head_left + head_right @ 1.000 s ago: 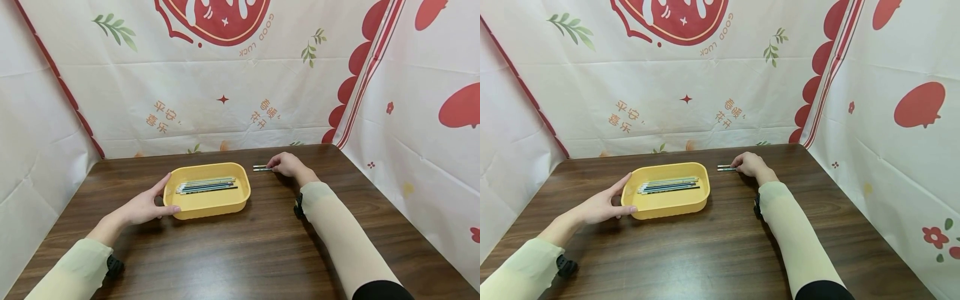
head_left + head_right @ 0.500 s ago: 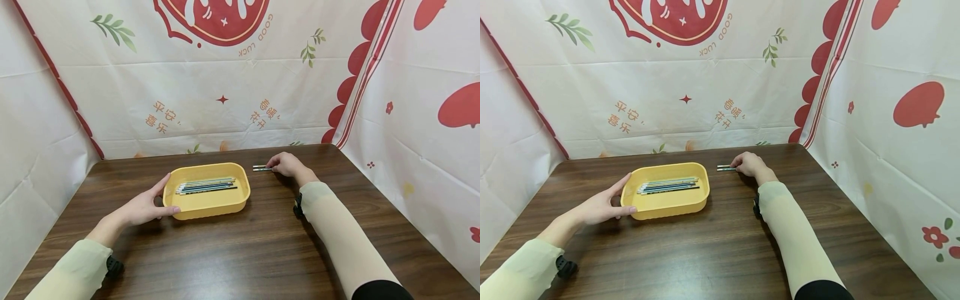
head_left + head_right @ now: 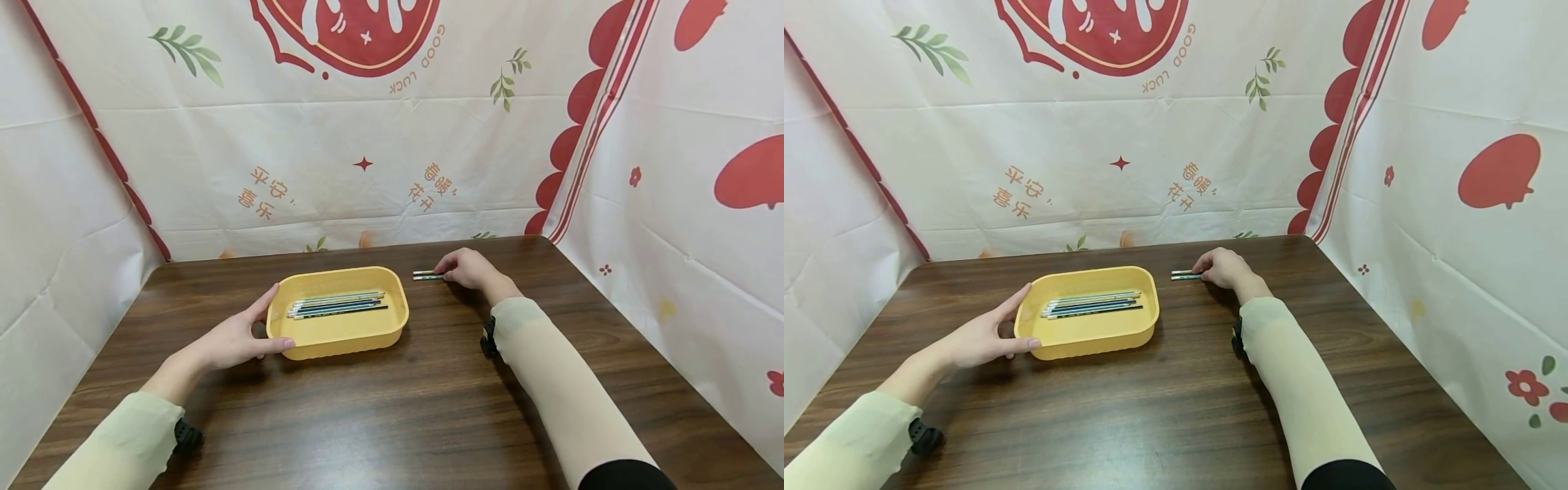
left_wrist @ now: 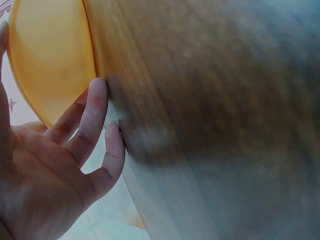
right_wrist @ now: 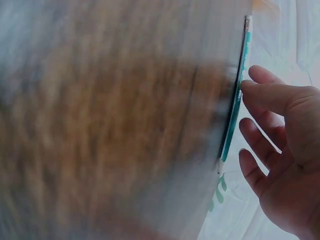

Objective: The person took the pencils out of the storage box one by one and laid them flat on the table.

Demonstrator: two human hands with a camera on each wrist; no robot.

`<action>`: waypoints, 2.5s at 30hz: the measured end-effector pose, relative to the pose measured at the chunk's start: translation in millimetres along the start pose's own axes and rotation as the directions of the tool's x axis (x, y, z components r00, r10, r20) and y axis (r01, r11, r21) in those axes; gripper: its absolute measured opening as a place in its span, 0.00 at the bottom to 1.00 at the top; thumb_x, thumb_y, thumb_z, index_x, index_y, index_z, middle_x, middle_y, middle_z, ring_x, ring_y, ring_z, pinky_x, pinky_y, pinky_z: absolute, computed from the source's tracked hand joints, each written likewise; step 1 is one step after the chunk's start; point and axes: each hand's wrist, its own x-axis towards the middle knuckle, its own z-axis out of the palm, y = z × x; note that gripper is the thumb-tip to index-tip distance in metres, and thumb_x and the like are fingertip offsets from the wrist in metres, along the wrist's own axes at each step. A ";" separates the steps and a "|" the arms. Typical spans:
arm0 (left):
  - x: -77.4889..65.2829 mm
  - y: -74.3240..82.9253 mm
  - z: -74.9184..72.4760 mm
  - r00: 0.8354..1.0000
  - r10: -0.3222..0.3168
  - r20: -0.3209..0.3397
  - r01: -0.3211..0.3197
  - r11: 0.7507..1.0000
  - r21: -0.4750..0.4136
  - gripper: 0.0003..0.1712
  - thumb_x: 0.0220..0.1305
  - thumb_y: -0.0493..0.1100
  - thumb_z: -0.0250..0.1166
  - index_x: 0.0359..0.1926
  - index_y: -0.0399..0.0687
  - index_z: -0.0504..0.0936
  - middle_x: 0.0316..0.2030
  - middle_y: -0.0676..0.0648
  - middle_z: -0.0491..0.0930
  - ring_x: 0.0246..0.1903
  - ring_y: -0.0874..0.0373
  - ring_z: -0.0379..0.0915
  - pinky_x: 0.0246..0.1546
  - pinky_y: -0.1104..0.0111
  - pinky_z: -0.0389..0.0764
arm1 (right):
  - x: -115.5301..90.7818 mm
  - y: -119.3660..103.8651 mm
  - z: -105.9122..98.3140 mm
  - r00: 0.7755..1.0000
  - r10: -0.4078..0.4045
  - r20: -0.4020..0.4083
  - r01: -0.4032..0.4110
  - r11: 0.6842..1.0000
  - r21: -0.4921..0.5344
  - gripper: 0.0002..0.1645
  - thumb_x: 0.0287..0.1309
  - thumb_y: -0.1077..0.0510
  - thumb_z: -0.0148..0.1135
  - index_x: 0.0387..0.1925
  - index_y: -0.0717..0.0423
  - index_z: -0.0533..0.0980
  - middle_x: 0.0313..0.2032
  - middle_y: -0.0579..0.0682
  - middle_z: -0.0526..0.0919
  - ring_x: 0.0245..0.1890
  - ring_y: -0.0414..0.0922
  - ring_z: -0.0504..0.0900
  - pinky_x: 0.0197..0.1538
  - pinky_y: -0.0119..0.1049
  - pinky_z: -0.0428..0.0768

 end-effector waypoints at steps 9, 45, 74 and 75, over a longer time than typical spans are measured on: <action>0.4 0.6 -1.8 1.000 0.008 0.003 -0.008 1.000 -0.009 0.74 0.65 0.69 0.77 0.91 0.63 0.33 0.81 0.36 0.65 0.46 0.55 0.82 0.50 0.60 0.80 | -0.1 -20.1 -9.2 0.999 -0.045 -0.023 0.047 0.994 0.099 0.14 0.76 0.62 0.64 0.55 0.52 0.89 0.54 0.53 0.91 0.55 0.52 0.85 0.61 0.53 0.83; 0.6 4.1 -1.5 1.000 -0.005 0.013 0.005 1.000 -0.026 0.74 0.65 0.68 0.77 0.91 0.63 0.33 0.76 0.37 0.70 0.39 0.56 0.85 0.46 0.61 0.83 | -11.7 -166.3 37.5 0.941 -0.337 0.022 0.303 0.870 0.390 0.15 0.75 0.57 0.70 0.58 0.56 0.88 0.46 0.48 0.92 0.41 0.41 0.81 0.46 0.33 0.78; -4.5 4.4 0.1 1.000 -0.019 0.020 0.019 0.999 -0.035 0.73 0.66 0.68 0.76 0.91 0.64 0.33 0.78 0.34 0.67 0.36 0.54 0.84 0.47 0.60 0.82 | -11.1 -184.4 94.7 0.928 -0.350 0.126 0.302 0.906 0.296 0.12 0.72 0.63 0.70 0.53 0.52 0.90 0.47 0.48 0.91 0.45 0.36 0.83 0.54 0.29 0.81; -4.4 4.0 0.0 1.000 -0.016 0.019 0.016 0.999 -0.037 0.73 0.66 0.68 0.77 0.91 0.63 0.33 0.77 0.34 0.67 0.36 0.54 0.84 0.47 0.60 0.82 | -10.7 -184.5 95.0 0.927 -0.352 0.133 0.307 0.912 0.274 0.12 0.72 0.63 0.70 0.53 0.52 0.90 0.47 0.48 0.91 0.45 0.36 0.83 0.54 0.29 0.81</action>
